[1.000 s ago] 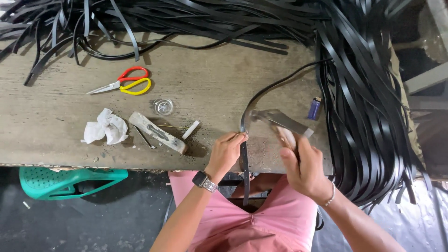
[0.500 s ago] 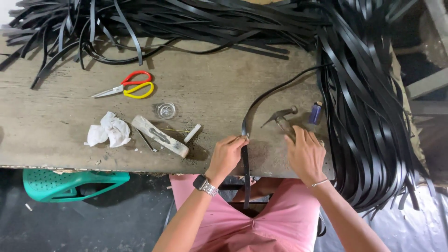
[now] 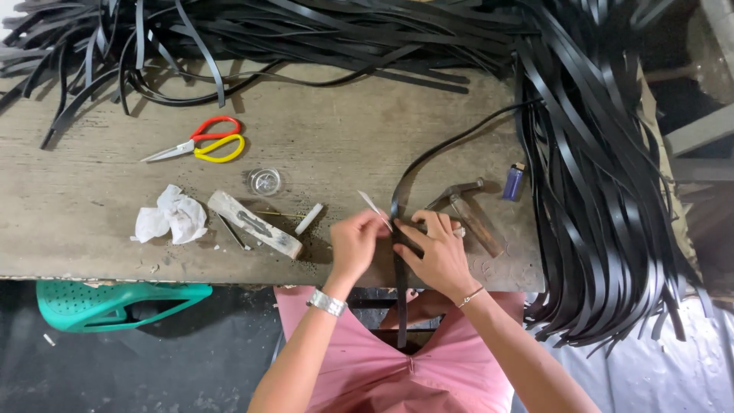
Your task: The person is using a hammer and a small metal punch to create holes at regular intervals along a black leather strip on a workbench.
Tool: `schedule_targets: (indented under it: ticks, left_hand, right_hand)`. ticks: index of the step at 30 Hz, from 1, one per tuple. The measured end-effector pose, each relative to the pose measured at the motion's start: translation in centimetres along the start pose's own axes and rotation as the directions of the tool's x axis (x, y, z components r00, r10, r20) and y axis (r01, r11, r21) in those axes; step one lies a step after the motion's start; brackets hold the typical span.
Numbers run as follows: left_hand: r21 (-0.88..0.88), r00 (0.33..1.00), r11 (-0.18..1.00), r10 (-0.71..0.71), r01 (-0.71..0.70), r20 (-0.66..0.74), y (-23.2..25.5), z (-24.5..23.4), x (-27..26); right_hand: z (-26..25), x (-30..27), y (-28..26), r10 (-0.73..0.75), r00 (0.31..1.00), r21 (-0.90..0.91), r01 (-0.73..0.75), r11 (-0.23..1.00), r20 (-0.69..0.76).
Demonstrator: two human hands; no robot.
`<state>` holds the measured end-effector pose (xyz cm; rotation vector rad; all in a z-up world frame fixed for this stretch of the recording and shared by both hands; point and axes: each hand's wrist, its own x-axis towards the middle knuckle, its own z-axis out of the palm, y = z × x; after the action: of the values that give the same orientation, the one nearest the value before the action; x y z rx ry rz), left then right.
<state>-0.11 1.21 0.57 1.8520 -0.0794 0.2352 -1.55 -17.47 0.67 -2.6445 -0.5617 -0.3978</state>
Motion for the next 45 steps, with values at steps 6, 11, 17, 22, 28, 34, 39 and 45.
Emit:
schedule_targets:
  ticks: [6,11,17,22,28,34,39,45]
  left_hand:
    - [-0.102,0.999,0.995,0.005,-0.010,-0.045,-0.1,0.5,-0.2]
    - [0.015,0.994,0.995,0.102,-0.102,-0.034,-0.3,0.9,-0.5]
    - [0.066,0.989,0.987,0.147,-0.147,0.005,-0.2,1.2,-0.6]
    - [0.086,0.986,0.982,0.166,-0.166,0.005,-0.1,1.1,-0.5]
    - [0.082,0.980,0.977,0.197,-0.196,-0.014,0.3,1.2,-0.5]
    - [0.083,0.979,0.976,0.205,-0.203,-0.017,0.0,1.4,-0.5]
    - [0.103,0.974,0.969,0.228,-0.225,-0.013,0.1,1.4,-0.6]
    - [0.147,0.968,0.957,0.252,-0.250,0.003,-0.4,1.5,-0.5]
  right_hand:
    - [-0.6,-1.0,-0.5,0.163,0.967,0.020,-0.170,0.985,0.195]
    - [-1.3,-1.2,-0.8,0.175,0.955,0.037,-0.189,0.981,0.239]
    - [-1.3,-1.4,-0.8,0.173,0.962,0.047,-0.187,0.981,0.211]
    - [-0.5,-1.2,0.4,0.130,0.969,0.044,-0.143,0.989,0.211]
    - [-1.2,-0.2,0.9,0.162,0.900,0.071,-0.208,0.976,0.405]
    - [-1.2,-0.1,0.9,0.148,0.898,0.096,-0.205,0.974,0.414]
    - [-1.0,-0.2,1.1,0.149,0.889,0.076,-0.201,0.977,0.432]
    - [-1.1,-0.2,1.1,0.132,0.903,0.097,-0.186,0.978,0.409]
